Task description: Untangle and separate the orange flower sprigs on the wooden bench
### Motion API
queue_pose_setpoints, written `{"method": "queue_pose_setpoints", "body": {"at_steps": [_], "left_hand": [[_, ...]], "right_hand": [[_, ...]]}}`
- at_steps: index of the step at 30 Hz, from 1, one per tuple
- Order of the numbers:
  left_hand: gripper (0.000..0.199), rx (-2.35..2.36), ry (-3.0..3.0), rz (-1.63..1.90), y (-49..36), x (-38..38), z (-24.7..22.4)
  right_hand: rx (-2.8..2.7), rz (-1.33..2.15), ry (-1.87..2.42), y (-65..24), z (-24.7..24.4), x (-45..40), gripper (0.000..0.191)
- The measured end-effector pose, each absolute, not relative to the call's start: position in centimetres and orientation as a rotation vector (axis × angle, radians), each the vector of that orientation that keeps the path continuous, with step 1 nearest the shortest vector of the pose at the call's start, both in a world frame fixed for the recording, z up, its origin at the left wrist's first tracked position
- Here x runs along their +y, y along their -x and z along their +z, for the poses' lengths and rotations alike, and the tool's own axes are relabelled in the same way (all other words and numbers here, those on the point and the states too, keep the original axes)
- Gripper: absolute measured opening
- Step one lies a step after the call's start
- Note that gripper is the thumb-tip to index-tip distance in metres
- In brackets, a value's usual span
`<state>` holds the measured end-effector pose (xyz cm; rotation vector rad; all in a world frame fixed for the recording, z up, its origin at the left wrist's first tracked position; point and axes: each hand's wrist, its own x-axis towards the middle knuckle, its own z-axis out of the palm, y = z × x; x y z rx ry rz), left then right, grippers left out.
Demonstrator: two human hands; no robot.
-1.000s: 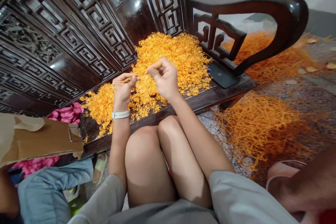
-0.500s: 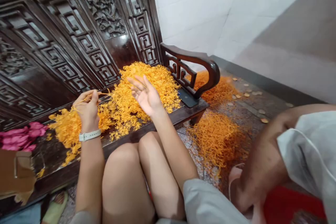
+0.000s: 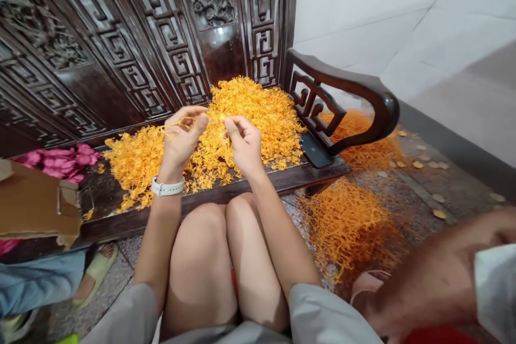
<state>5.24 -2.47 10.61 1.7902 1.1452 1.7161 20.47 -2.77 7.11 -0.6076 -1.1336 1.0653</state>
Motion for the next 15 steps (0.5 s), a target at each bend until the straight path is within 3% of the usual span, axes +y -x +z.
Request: {"method": "queue_pose_setpoints", "body": {"at_steps": [6, 9, 12, 15], "left_hand": [[0.031, 1.128, -1.921, 1.44, -5.9, -2.5, 9.9], [0.025, 1.282, -2.162, 1.49, -4.9, -2.4, 10.4], [0.022, 1.344, -2.471, 1.469, -2.6, -1.8, 11.3], [0.023, 1.277, -2.656, 1.453, 0.5, -0.3, 11.6]], "right_hand": [[-1.078, 1.14, 0.659, -21.7, 8.1, -2.7, 0.044], [-1.286, 1.332, 0.624, -23.0, 8.9, -3.6, 0.044], [-1.598, 1.22, 0.657, -24.3, 9.7, -6.3, 0.046], [-1.89, 1.203, 0.333, -26.1, 11.0, -11.0, 0.048]]}}
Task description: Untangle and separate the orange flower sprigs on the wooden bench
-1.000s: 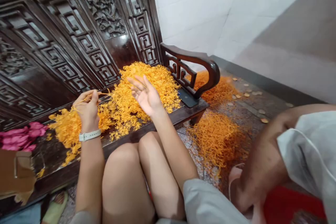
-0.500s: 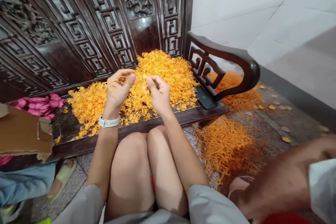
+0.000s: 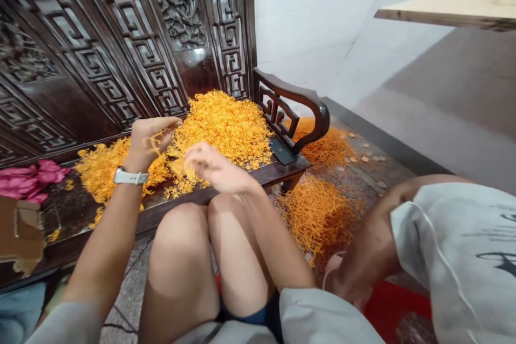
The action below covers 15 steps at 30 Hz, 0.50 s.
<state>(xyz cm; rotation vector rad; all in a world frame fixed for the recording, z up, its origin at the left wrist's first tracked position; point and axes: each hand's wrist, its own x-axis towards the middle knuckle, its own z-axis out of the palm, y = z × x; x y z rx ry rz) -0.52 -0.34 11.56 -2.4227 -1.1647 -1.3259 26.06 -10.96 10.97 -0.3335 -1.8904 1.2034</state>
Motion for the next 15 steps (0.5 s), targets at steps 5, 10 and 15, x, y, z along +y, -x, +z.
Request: {"method": "queue_pose_setpoints", "body": {"at_steps": [5, 10, 15], "left_hand": [[0.035, -1.438, 1.911, -1.844, 4.5, 2.5, 11.4], [0.04, -1.402, 1.486, -2.285, 1.6, 2.4, 12.8], [0.043, -1.353, 1.424, -2.558, -2.5, 1.2, 15.2]], "right_hand": [[-1.984, 1.733, -0.178, -30.6, 12.7, -14.5, 0.037], [-1.257, 1.686, 0.293, -30.1, 11.9, -7.3, 0.032], [-0.461, 1.708, 0.764, -25.4, 8.6, -4.2, 0.021]]}}
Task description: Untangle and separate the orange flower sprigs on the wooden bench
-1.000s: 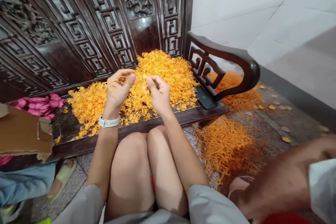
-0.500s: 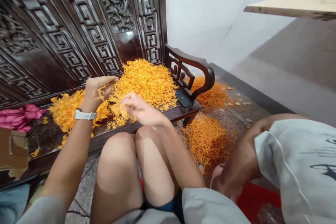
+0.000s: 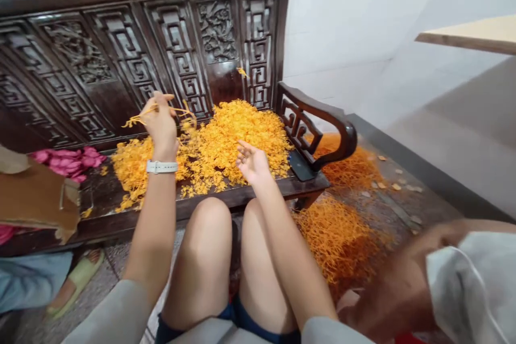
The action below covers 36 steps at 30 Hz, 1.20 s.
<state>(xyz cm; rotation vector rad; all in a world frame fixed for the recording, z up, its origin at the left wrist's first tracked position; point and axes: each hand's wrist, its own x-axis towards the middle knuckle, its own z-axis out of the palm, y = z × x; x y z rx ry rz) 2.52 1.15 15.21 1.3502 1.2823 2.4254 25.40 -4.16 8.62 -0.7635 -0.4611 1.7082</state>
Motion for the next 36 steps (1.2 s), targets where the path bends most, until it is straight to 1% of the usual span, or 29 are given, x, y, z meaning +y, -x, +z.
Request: {"method": "queue_pose_setpoints", "body": {"at_steps": [4, 7, 9, 11, 15, 18, 21, 23, 25, 27, 31, 34, 36], "left_hand": [[0.031, 1.193, -1.455, 2.239, -5.3, -0.5, 14.7], [0.033, 1.213, -1.55, 2.11, -7.8, -2.2, 12.8], [0.035, 1.238, -1.636, 2.034, -9.3, -3.3, 11.3], [0.035, 1.305, -1.714, 1.959, -10.3, -4.2, 9.6], [0.031, 1.48, -1.809, 1.771, -10.8, -4.9, 6.3], [0.025, 1.505, -1.986, 1.611, -9.5, -4.5, 4.8], [0.021, 1.536, -2.356, 1.43, -7.2, -3.5, 4.4], [0.02, 1.579, -2.518, 1.405, -5.3, -2.5, 4.7], [0.021, 1.602, -2.575, 1.457, -3.4, -1.5, 5.1], [0.02, 1.602, -2.591, 1.492, -1.7, -0.6, 5.5], [0.014, 1.643, -2.419, 1.495, 0.5, 0.3, 5.8], [0.018, 1.669, -2.356, 1.467, 1.6, 0.6, 5.7], [0.019, 1.702, -2.31, 1.446, 2.9, 0.9, 5.7]], "right_hand": [[-0.746, 1.74, 0.607, -25.0, 8.0, -6.1, 0.028], [-0.883, 1.817, 0.459, -25.3, 8.5, -7.1, 0.043], [-0.899, 1.824, 0.379, -25.4, 8.7, -7.1, 0.048], [-0.864, 1.756, 0.386, -25.6, 8.6, -6.9, 0.046], [-0.761, 1.598, 0.563, -26.7, 7.5, -5.8, 0.036], [-0.746, 1.534, 0.656, -27.5, 6.5, -4.8, 0.036], [-0.863, 1.549, 0.751, -27.7, 5.4, -3.7, 0.039], [-0.969, 1.559, 0.807, -27.2, 4.7, -3.0, 0.042], [-1.055, 1.568, 0.815, -26.3, 4.2, -2.5, 0.039], [-1.121, 1.6, 0.783, -25.1, 3.9, -2.3, 0.035], [-1.265, 1.749, 0.72, -22.9, 4.4, -2.7, 0.041], [-1.407, 1.888, 0.684, -21.8, 4.9, -3.0, 0.044], [-1.484, 1.964, 0.627, -21.6, 5.0, -3.2, 0.042]]}}
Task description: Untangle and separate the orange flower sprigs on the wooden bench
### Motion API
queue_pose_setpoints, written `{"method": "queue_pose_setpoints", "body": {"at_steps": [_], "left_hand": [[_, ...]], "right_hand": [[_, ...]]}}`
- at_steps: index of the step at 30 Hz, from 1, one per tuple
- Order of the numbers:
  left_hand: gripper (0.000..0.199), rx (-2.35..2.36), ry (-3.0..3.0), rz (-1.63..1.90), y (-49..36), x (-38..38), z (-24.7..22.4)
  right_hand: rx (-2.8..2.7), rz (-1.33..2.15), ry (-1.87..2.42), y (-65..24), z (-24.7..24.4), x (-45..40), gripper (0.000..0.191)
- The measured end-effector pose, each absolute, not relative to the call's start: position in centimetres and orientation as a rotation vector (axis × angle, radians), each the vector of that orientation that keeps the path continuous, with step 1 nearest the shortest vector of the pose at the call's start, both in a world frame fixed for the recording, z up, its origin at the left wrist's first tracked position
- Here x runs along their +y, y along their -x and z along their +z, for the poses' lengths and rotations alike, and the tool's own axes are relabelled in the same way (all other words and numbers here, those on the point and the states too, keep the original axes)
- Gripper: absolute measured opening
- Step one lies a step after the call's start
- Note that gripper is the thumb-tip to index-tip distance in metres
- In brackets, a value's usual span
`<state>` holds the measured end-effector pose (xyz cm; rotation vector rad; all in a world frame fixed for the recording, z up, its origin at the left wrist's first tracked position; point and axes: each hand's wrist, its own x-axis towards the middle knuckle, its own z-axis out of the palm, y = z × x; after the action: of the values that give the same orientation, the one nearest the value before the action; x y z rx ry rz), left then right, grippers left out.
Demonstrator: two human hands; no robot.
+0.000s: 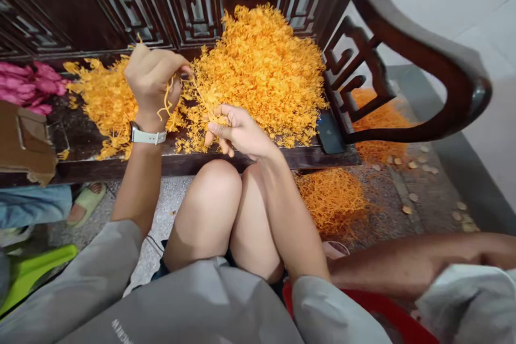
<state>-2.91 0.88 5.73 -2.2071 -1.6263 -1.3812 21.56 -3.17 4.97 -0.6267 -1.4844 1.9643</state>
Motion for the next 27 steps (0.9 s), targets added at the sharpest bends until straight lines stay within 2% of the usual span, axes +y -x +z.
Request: {"method": "queue_pose_setpoints", "body": {"at_steps": [3, 6, 8, 10, 13, 18, 23, 27], "left_hand": [[0.014, -1.731, 1.963, -1.488, 6.3, 1.3, 6.7], [0.023, -1.747, 1.588, -1.629, 10.0, 1.1, 8.3], [0.033, -1.732, 1.488, -1.694, 11.1, 0.5, 8.8], [0.049, -1.688, 1.483, -1.768, 10.8, -0.3, 8.2], [0.06, -1.661, 1.566, -1.945, 8.3, -1.9, 5.9], [0.04, -1.759, 1.854, -2.118, 3.9, -5.6, 2.8], [0.027, -1.711, 1.845, -2.189, 2.4, -6.9, 3.0], [0.021, -1.69, 1.838, -2.278, 1.2, -7.3, 4.3]], "right_hand": [[-1.738, 2.242, 0.476, -22.2, 5.1, -3.8, 0.04], [-1.988, 2.4, 0.347, -23.3, 5.6, -5.0, 0.03], [-2.001, 2.31, 0.275, -23.6, 6.0, -5.6, 0.025], [-1.919, 2.165, 0.28, -23.5, 6.2, -5.8, 0.027], [-1.609, 1.917, 0.494, -22.7, 6.4, -5.7, 0.028], [-1.227, 1.793, 0.671, -22.5, 6.8, -6.0, 0.028], [-1.408, 1.565, 0.742, -23.2, 7.2, -7.3, 0.039], [-1.522, 1.414, 0.711, -23.8, 7.6, -8.3, 0.036]]}}
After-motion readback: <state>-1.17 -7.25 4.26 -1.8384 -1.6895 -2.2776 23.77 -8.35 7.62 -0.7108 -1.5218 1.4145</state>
